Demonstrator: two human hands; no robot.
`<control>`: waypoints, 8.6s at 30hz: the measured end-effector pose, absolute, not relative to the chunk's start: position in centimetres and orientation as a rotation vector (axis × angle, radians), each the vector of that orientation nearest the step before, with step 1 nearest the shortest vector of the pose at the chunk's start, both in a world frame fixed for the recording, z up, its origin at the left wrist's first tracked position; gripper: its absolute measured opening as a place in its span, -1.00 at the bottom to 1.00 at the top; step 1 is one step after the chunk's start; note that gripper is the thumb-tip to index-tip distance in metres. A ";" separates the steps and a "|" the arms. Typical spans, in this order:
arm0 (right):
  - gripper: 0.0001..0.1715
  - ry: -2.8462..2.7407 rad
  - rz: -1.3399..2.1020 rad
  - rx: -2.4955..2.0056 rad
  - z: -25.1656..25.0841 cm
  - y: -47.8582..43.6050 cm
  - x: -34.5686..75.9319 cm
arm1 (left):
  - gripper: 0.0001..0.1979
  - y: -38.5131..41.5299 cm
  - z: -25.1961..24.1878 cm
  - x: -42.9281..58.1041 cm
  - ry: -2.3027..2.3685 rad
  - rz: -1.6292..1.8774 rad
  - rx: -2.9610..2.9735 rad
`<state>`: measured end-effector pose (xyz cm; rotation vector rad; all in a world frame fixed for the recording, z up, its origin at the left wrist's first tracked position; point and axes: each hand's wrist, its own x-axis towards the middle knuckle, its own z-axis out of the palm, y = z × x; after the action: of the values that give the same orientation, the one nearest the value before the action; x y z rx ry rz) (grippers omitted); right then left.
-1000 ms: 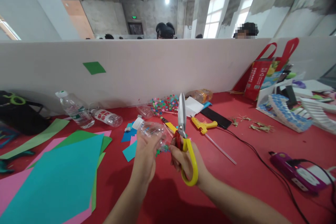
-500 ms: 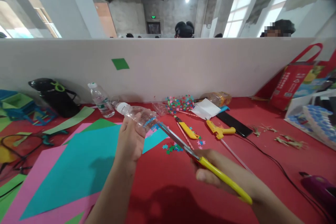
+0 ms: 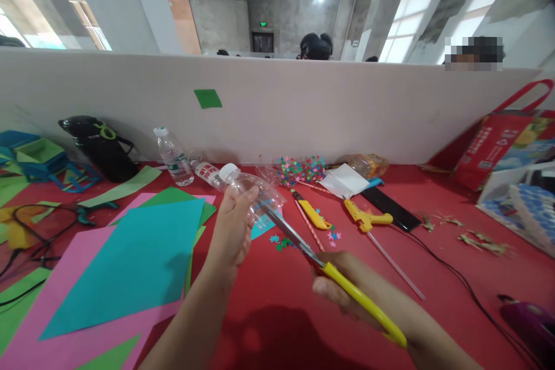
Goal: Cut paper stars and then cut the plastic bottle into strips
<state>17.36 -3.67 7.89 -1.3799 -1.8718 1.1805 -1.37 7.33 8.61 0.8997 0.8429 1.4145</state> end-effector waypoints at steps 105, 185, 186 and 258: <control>-0.25 -1.761 1.272 -1.369 7.7 -4.0 16.0 | -0.63 7.1 8.1 -1.6 0.698 1.376 1.606; -0.40 -1.857 1.153 -1.388 7.4 -3.5 18.5 | -0.74 7.6 9.5 -1.9 0.726 1.377 0.841; -0.38 -1.909 1.142 -1.396 7.8 -3.7 18.6 | -0.73 7.7 9.6 -2.1 0.744 1.410 0.826; -0.31 -1.854 1.188 -1.364 8.2 -4.9 15.8 | -0.70 6.7 9.6 -2.0 0.729 1.477 1.305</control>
<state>15.81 -4.93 8.17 -1.3645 -1.8537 1.1879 -2.01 6.66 9.59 1.3052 0.7289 1.4772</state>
